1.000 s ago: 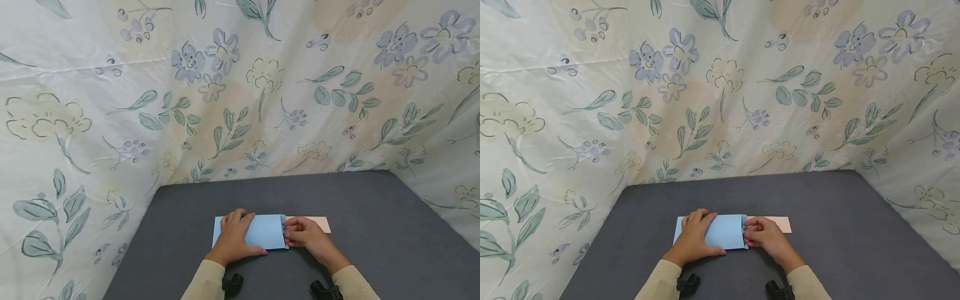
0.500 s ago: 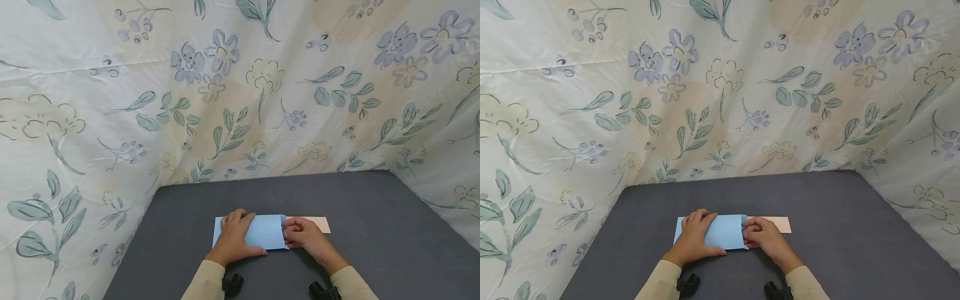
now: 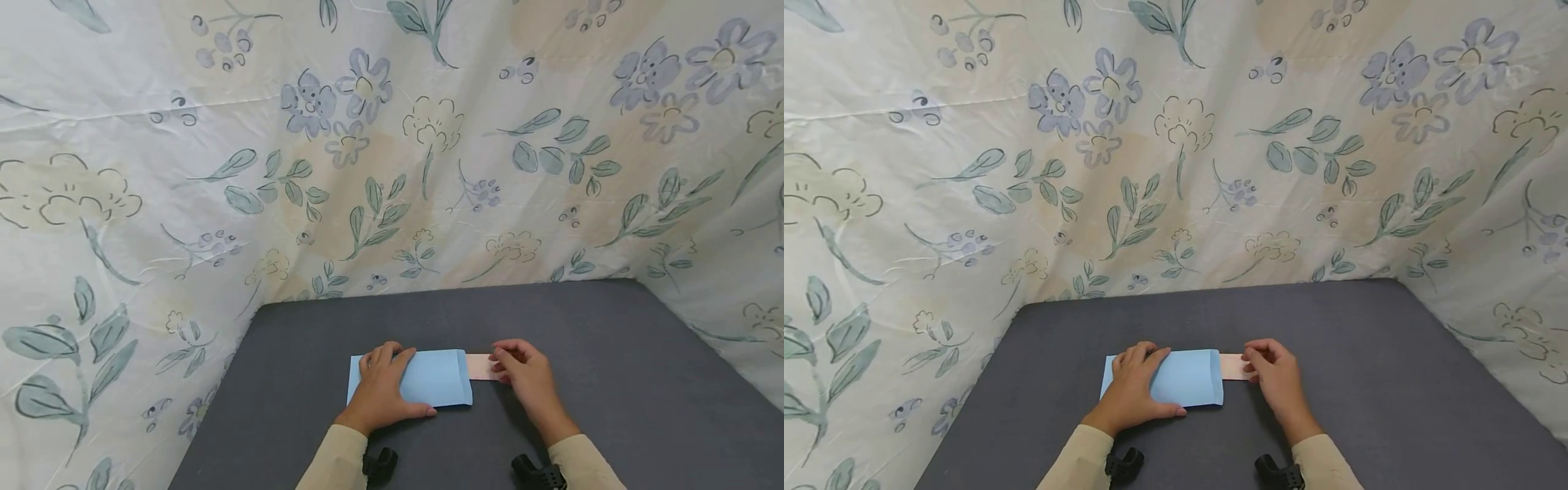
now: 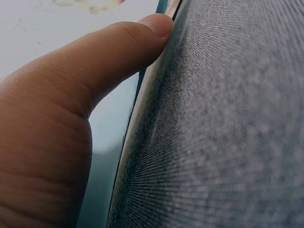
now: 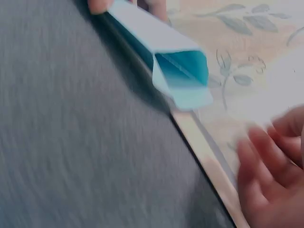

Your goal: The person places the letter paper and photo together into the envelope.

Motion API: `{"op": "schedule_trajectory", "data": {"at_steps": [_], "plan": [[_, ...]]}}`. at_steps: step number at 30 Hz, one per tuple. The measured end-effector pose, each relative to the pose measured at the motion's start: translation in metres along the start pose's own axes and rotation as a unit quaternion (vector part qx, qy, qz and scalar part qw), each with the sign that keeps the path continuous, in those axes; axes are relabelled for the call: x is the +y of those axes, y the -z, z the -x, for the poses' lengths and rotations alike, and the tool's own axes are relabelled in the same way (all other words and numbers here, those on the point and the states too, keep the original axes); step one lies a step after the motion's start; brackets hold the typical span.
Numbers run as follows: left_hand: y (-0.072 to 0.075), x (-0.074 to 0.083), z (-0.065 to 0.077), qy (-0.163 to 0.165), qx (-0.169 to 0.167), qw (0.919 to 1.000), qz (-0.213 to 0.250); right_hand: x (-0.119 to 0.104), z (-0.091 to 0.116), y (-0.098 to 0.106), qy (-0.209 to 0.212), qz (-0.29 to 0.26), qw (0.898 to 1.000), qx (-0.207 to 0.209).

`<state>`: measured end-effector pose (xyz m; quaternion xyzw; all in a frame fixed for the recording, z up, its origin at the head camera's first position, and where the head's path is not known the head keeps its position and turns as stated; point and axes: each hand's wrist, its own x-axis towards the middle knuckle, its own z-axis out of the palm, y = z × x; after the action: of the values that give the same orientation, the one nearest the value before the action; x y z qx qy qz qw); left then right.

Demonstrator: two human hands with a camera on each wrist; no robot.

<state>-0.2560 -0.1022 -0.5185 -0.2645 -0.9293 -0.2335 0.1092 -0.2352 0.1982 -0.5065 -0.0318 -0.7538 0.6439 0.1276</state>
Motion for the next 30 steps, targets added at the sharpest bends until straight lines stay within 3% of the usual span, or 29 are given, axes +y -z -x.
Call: {"op": "schedule_trajectory", "data": {"at_steps": [4,7,10,20,30], "plan": [[0.001,-0.001,0.000,0.001,0.001,1.0000,0.003,0.004,-0.005,0.010,0.044,0.090,0.988,0.116],[0.001,-0.001,0.000,0.003,0.001,1.0000,0.002,0.007,-0.008,0.019,0.026,0.118,0.979,0.165],[0.001,-0.001,0.000,0.006,0.001,1.0000,0.001,0.009,-0.010,0.029,-0.003,0.144,0.972,0.185],[0.002,0.000,-0.001,0.015,0.006,0.9999,-0.006,0.008,-0.010,0.046,-0.051,0.238,0.954,0.178],[0.001,-0.001,-0.001,0.027,-0.006,0.9995,-0.013,0.005,-0.009,0.041,-0.034,0.269,0.952,0.144]]}}
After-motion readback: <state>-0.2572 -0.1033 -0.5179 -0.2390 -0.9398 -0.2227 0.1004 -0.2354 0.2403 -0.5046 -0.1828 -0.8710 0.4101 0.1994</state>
